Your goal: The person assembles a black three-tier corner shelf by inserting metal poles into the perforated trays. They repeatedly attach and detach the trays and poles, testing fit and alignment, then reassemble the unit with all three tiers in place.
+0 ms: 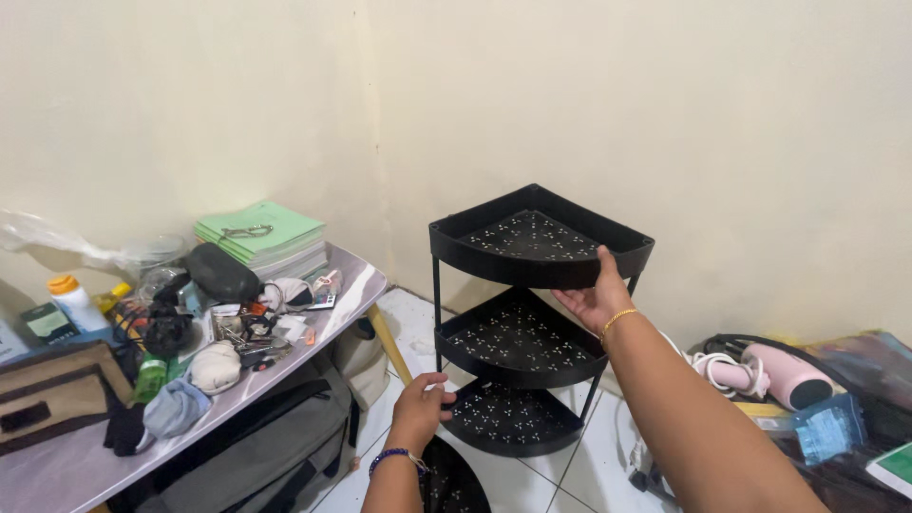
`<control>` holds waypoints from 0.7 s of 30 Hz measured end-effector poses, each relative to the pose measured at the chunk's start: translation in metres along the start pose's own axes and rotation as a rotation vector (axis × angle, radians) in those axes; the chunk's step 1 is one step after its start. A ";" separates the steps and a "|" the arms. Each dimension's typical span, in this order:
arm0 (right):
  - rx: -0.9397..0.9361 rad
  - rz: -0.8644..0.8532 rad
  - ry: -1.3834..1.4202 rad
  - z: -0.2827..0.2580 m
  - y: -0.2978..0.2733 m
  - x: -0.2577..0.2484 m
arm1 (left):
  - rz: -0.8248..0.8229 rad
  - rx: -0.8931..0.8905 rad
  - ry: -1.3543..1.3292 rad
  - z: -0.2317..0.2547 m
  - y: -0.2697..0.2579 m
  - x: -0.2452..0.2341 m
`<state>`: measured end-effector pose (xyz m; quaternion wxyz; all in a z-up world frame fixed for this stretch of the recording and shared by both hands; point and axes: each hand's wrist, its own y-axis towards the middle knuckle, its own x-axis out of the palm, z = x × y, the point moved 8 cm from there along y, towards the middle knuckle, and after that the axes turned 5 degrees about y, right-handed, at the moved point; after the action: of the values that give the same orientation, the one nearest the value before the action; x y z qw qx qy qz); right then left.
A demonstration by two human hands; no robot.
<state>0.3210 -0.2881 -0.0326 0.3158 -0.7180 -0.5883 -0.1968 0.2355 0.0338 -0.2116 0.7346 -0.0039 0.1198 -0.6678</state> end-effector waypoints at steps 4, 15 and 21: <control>0.026 -0.012 0.036 0.004 -0.004 -0.004 | -0.004 0.035 0.001 0.023 -0.015 -0.001; 0.006 -0.028 0.002 0.006 -0.112 -0.039 | -0.004 0.063 0.160 0.031 -0.032 0.019; 0.205 -0.152 -0.421 -0.005 -0.119 -0.098 | -0.009 0.110 0.328 0.034 -0.042 0.042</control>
<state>0.1838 -0.3488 -0.0666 0.2418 -0.6610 -0.7103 -0.0050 0.2041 -0.0177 -0.1789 0.7015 0.1449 0.2011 -0.6682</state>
